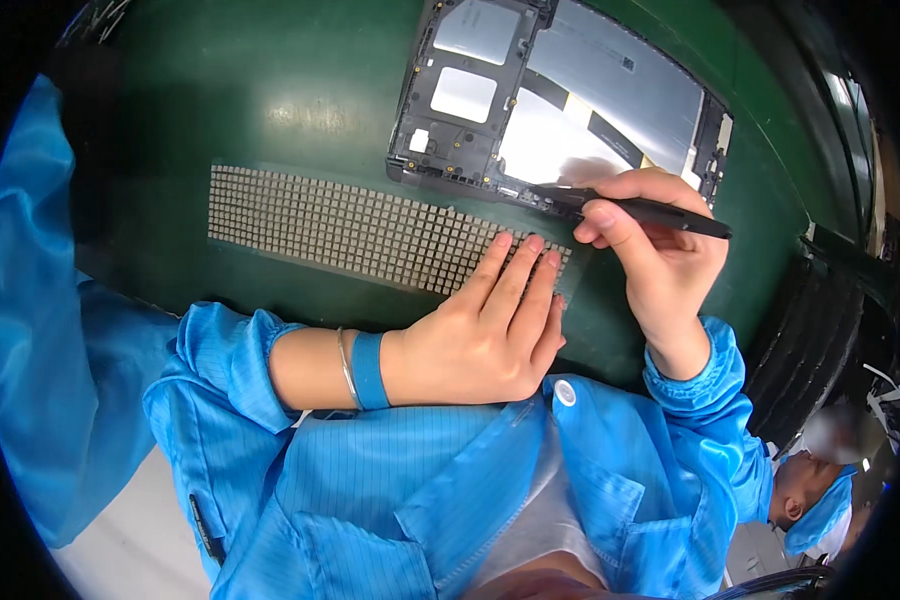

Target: Assembling electronic tablet components on a factory production line.

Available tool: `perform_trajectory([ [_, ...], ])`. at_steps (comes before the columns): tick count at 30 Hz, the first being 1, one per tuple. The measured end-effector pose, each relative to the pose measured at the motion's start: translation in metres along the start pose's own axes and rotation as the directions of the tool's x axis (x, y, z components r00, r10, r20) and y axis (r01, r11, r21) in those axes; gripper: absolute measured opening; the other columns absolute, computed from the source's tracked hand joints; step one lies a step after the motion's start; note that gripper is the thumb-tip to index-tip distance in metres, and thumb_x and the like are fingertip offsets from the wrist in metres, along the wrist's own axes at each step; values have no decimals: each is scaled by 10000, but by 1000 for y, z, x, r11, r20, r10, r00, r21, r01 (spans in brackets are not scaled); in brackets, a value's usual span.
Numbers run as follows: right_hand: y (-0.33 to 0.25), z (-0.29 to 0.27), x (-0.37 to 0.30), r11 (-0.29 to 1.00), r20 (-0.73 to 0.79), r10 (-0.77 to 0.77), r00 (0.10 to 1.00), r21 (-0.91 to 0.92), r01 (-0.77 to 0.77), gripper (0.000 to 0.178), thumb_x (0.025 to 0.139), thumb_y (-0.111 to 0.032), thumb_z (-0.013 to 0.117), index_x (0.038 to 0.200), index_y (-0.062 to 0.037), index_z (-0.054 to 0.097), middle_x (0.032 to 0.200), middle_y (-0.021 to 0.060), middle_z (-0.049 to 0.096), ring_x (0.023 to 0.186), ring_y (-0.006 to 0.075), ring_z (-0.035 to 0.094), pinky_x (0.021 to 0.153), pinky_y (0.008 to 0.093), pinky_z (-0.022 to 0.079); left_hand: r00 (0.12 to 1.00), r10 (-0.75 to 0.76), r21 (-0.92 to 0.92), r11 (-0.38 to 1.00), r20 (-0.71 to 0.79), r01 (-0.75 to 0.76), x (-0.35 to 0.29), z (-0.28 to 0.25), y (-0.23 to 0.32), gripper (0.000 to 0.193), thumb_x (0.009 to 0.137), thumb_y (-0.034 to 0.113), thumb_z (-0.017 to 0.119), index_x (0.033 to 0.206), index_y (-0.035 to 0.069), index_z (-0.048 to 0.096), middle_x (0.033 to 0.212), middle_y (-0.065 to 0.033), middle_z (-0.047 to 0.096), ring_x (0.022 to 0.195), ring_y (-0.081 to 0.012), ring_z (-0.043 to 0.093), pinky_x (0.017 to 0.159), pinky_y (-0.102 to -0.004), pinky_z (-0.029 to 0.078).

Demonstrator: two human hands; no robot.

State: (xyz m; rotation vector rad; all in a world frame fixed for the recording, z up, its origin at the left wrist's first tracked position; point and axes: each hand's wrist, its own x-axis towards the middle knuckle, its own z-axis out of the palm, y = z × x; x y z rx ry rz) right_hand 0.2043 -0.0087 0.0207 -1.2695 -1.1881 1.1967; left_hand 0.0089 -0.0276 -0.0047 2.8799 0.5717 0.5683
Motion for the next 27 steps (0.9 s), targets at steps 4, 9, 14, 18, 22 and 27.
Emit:
perform_trajectory([
  [4,5,0,1,998,0,-63,998,-19,63,187,841,83,703,1021,82,654,980,141,692,799,166,691,712,260,580,1000,7,-11,1000,8,-7,2,0,-2,333,876,312,646,986,-1,682,1143,-298,631,1096,-453,621,955,-577,505],
  [9,4,0,1,996,-7,-68,998,-57,67,183,823,73,724,1000,68,677,975,125,695,820,159,692,727,260,579,1000,6,-21,1000,-7,-7,3,0,-2,336,878,310,645,992,-4,681,1139,-302,632,1089,-456,625,946,-581,510],
  [14,8,-2,2,886,98,-324,941,-317,338,200,747,48,765,938,42,703,940,151,702,805,225,701,697,303,576,1000,-3,-32,999,3,3,4,-1,0,327,863,304,658,989,4,681,1130,-300,634,1082,-447,630,949,-575,512],
  [18,8,-10,-1,489,438,-590,678,-475,732,310,651,-55,764,946,20,703,930,173,697,776,290,691,636,334,571,999,10,-41,999,50,-8,4,-4,-5,307,843,298,677,993,30,681,1140,-295,630,1098,-428,630,970,-546,511],
  [22,1,-23,-36,914,32,-263,964,-310,260,232,748,-7,817,931,34,679,915,167,702,765,229,677,657,286,544,997,1,-129,992,77,9,-1,-6,-10,307,842,286,695,1016,33,697,1230,-292,597,1181,-434,585,1005,-528,491],
  [27,24,-33,-74,992,-82,47,995,-109,-56,196,774,-7,797,936,20,690,901,135,706,798,189,677,689,283,532,993,10,-122,993,115,4,3,-5,-9,319,847,288,697,1052,43,703,1270,-291,583,1205,-432,572,1010,-524,486],
])
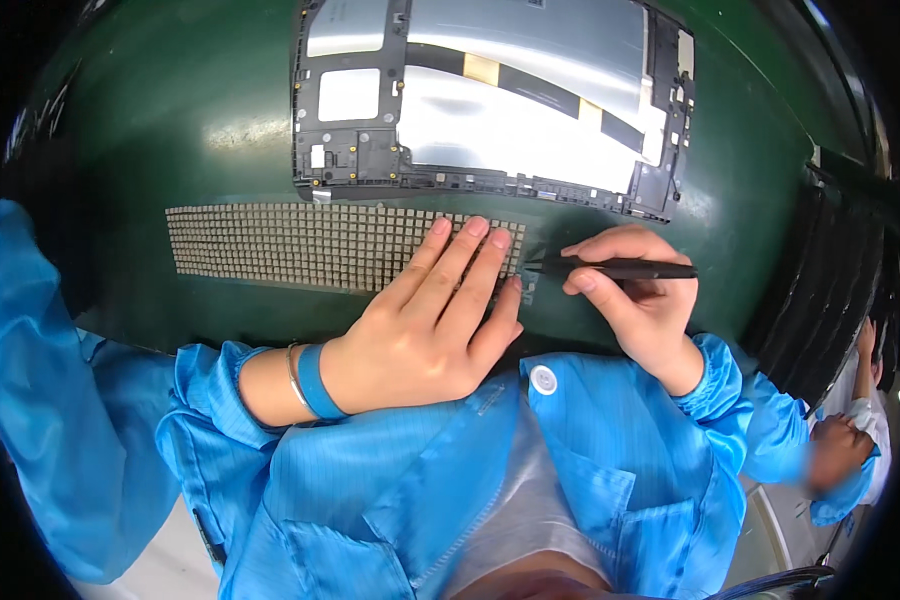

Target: Assembling electronic tablet components on a factory production line.

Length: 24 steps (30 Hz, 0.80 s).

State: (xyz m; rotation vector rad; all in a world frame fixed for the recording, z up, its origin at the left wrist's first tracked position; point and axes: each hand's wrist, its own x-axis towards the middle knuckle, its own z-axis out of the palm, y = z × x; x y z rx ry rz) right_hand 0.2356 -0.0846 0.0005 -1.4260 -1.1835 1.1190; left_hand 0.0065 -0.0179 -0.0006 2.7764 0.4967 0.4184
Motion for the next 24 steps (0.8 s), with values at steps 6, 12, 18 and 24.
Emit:
perform_trajectory([
  [6,4,-1,-1,998,10,57,998,-20,-57,189,763,-15,805,921,13,704,885,112,712,779,185,687,681,280,534,1000,2,-2,1000,19,-2,2,1,0,316,849,288,699,1064,57,706,1252,-279,599,1191,-424,585,1000,-523,494],
  [12,1,0,1,996,56,4,998,-87,1,196,749,-18,815,909,4,705,869,108,709,761,201,693,664,288,538,1000,-5,19,1000,31,5,3,-1,2,300,851,278,699,1054,57,709,1241,-278,607,1185,-423,590,995,-524,496],
  [18,0,-1,4,980,111,-83,990,-174,102,201,743,-20,821,903,-1,702,859,106,704,760,197,693,642,290,539,997,28,72,997,70,-33,2,-1,-1,333,817,304,715,1068,85,696,1284,-282,578,1213,-425,569,1001,-526,491],
  [24,-6,-3,-2,1000,54,-13,998,-14,14,186,764,12,802,910,25,688,863,137,703,729,182,684,615,271,541,1000,-3,39,999,29,2,3,-1,0,334,807,288,702,1076,90,688,1304,-282,565,1252,-425,539,1037,-539,454],
])
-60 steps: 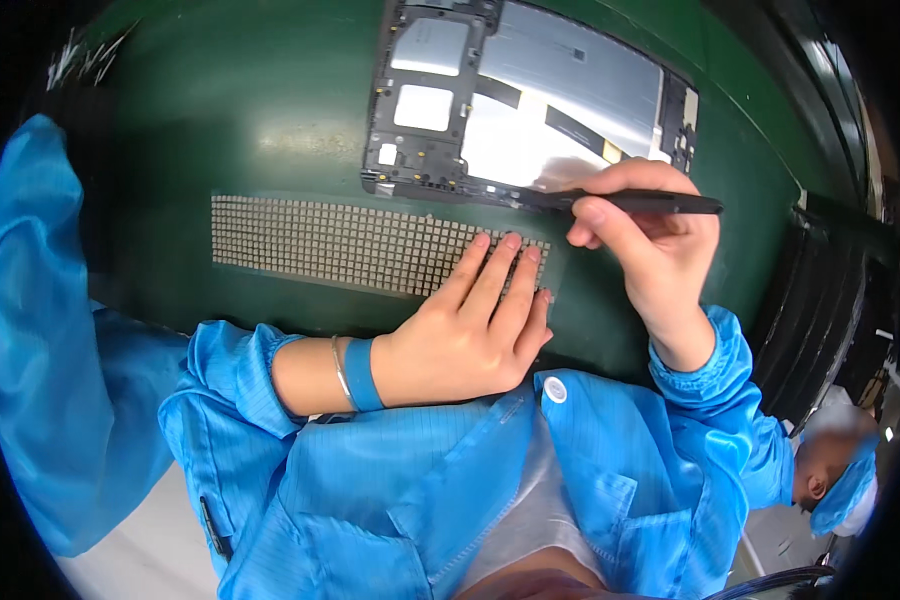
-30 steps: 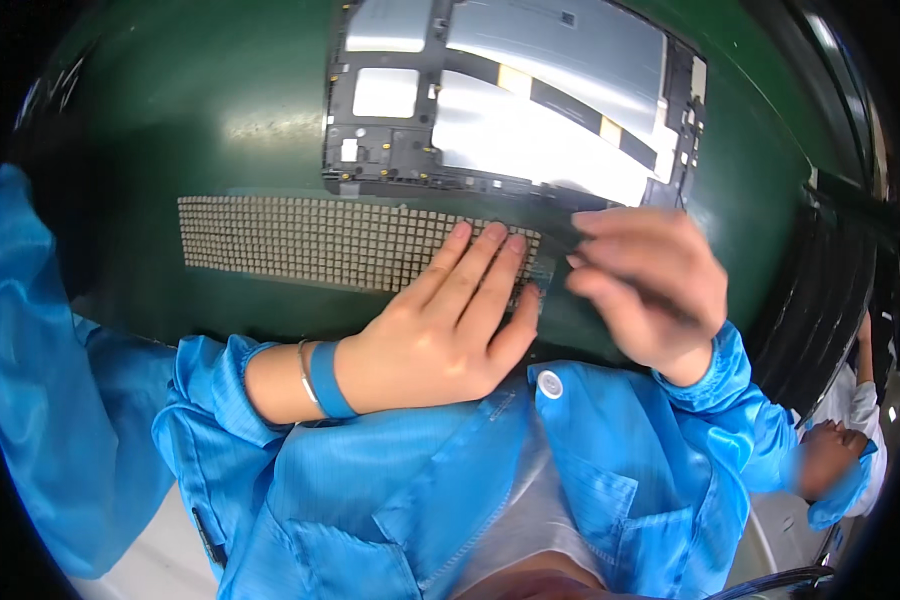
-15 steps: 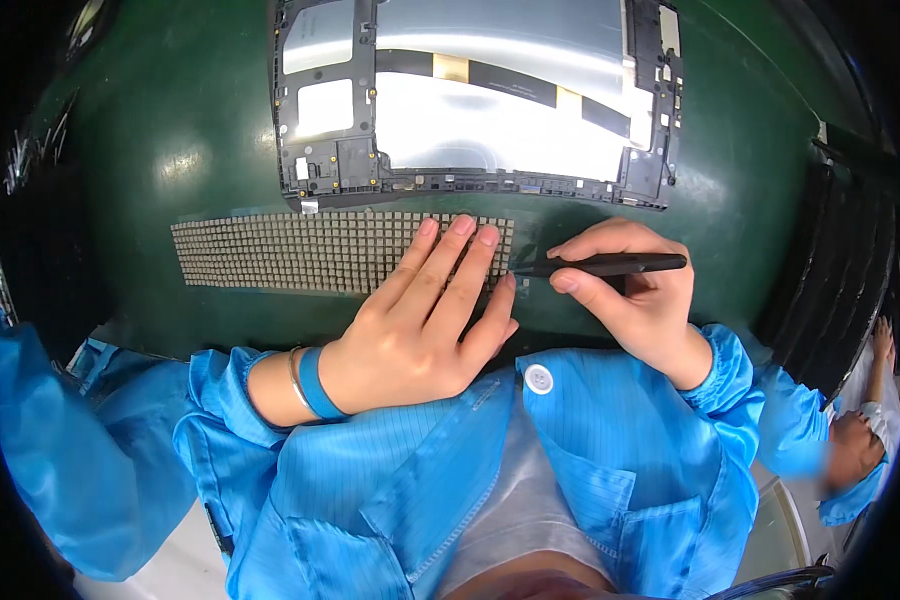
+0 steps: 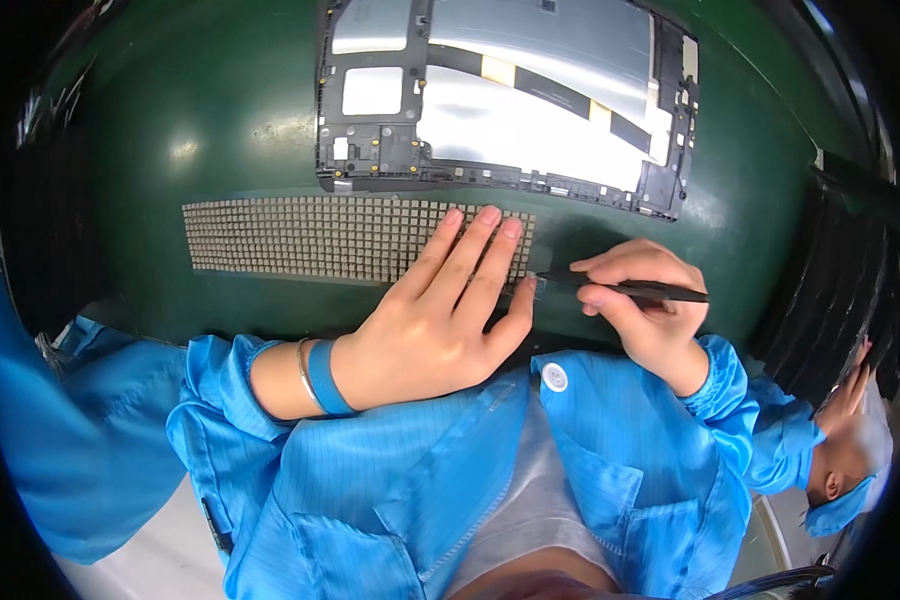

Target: Assembling electronic tablet components on a factory production line.

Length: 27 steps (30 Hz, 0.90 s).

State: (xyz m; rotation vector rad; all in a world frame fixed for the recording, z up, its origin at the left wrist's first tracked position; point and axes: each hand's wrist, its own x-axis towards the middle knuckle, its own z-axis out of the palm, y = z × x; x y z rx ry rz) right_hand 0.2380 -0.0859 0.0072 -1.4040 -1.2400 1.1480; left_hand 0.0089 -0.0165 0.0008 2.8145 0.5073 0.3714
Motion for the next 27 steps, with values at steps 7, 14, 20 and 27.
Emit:
perform_trajectory([
  [7,-17,22,52,982,-85,-154,984,99,162,192,832,73,719,1007,64,639,967,149,686,778,150,668,674,241,544,997,-18,-29,999,-78,16,-1,-1,3,302,811,264,691,1019,47,714,1216,-222,617,1158,-382,595,1012,-522,483],
  [14,-14,33,58,983,-83,-172,982,44,176,172,841,60,717,997,51,646,968,124,685,870,164,673,751,260,550,994,0,-9,1000,-105,-1,-6,2,0,284,818,244,683,1012,38,702,1192,-221,631,1149,-376,603,1003,-529,492],
  [20,-14,32,60,984,-68,-174,983,14,175,168,843,59,717,996,53,647,962,121,691,873,159,669,762,262,548,995,-10,-21,1000,-96,8,-6,2,0,282,820,247,681,1006,36,703,1190,-227,630,1145,-377,605,1010,-538,484],
  [27,-18,33,61,830,43,-458,888,-337,444,174,772,69,748,927,54,671,909,156,685,776,239,686,688,291,559,996,1,-20,1000,-87,-3,-2,0,1,267,817,243,674,990,42,702,1182,-237,629,1132,-380,612,1006,-539,486],
])
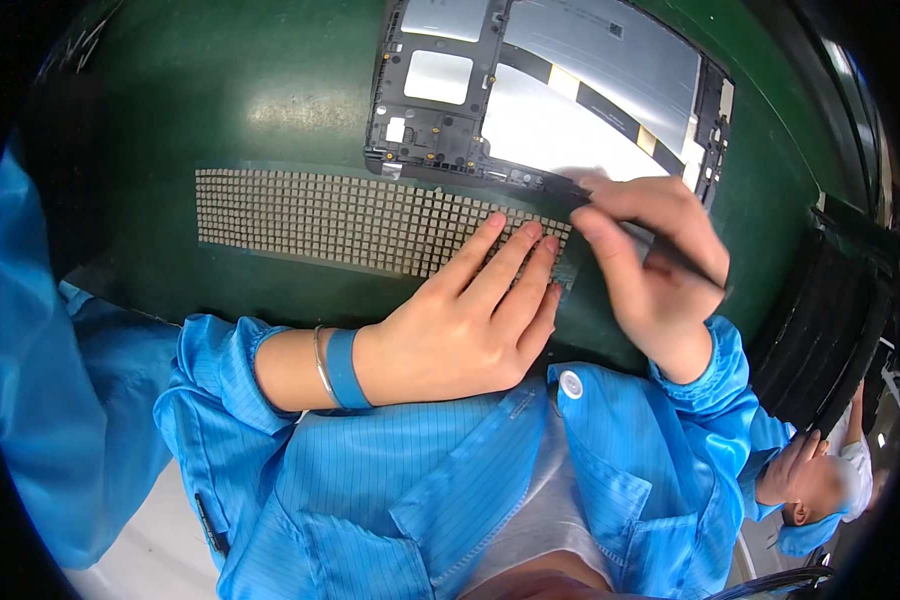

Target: Assembling electronic tablet components on a factory production line.

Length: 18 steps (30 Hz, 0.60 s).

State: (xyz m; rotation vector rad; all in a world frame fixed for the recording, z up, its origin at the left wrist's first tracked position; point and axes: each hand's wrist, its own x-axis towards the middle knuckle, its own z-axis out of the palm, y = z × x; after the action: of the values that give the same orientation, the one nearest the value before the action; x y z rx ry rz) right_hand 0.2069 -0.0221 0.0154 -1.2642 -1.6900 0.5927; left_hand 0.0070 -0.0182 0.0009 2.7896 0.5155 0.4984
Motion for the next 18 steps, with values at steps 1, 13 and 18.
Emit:
perform_trajectory([
  [1,-4,1,4,967,49,-183,982,-172,189,185,748,63,760,910,51,672,898,164,681,744,270,685,665,303,562,1000,14,-7,1000,24,-13,1,-3,-1,257,816,240,671,986,49,700,1181,-242,629,1129,-382,615,1006,-540,486],
  [13,-8,-21,-65,658,121,650,750,403,-636,188,818,4,767,975,25,665,923,90,692,813,131,654,703,256,524,999,11,-35,999,32,-10,-2,1,-3,314,793,277,738,998,41,706,1233,-254,609,1189,-407,586,1020,-545,470],
  [18,-4,-19,-67,739,104,580,808,351,-575,187,800,-8,784,951,16,677,895,94,701,790,143,668,683,259,526,998,2,-48,999,57,0,-2,0,-2,312,797,270,732,1006,39,704,1256,-261,597,1197,-409,583,1018,-545,470],
])
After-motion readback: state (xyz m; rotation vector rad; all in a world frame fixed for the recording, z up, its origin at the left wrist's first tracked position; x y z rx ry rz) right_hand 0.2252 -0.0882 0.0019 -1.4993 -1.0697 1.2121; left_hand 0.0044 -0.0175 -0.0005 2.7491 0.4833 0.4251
